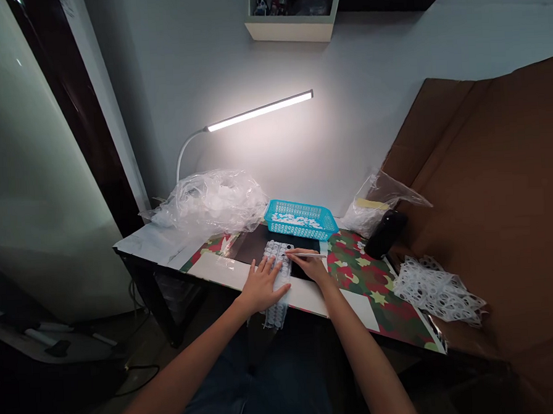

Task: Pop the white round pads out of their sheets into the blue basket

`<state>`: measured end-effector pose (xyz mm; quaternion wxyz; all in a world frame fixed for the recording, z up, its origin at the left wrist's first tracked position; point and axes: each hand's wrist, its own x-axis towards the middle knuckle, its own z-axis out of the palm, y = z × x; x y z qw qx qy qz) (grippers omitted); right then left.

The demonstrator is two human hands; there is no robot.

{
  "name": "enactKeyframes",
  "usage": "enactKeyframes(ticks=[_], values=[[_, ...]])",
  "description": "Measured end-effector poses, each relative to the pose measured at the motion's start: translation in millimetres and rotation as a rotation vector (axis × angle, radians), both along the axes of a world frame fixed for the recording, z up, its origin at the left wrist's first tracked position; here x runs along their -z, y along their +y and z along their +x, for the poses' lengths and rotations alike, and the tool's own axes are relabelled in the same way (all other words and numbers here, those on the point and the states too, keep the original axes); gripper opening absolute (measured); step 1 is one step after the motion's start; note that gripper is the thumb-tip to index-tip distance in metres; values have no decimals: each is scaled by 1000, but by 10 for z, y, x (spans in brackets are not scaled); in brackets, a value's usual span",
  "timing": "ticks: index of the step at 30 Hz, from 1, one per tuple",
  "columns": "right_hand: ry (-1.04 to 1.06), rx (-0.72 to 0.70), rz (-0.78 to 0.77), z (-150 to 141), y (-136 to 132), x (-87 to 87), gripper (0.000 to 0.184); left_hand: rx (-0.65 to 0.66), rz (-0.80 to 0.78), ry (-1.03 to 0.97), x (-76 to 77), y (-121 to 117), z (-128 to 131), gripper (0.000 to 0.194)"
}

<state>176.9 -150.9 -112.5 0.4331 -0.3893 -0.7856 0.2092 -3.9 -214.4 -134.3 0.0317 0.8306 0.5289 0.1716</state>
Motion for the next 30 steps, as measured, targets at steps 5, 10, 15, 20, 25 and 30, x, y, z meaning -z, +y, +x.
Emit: enactKeyframes(ticks=[5, 10, 15, 20, 25, 30], values=[[-62, 18, 72, -6, 37, 61, 25, -3, 7, -5, 16, 4, 4, 72], [-160, 5, 132, -87, 27, 67, 25, -3, 15, -9, 32, 18, 12, 73], [-219, 61, 176, -172, -23, 28, 31, 1, 13, -7, 27, 30, 7, 73], [-239, 119, 188, -164, -10, 42, 35, 6, 4, -1, 33, 33, 7, 72], [-219, 154, 188, -147, 35, 90, 30, 2, -4, 3, 18, 22, 9, 72], [-172, 203, 185, -144, 72, 135, 33, 3, -7, 8, 3, 8, 4, 72]])
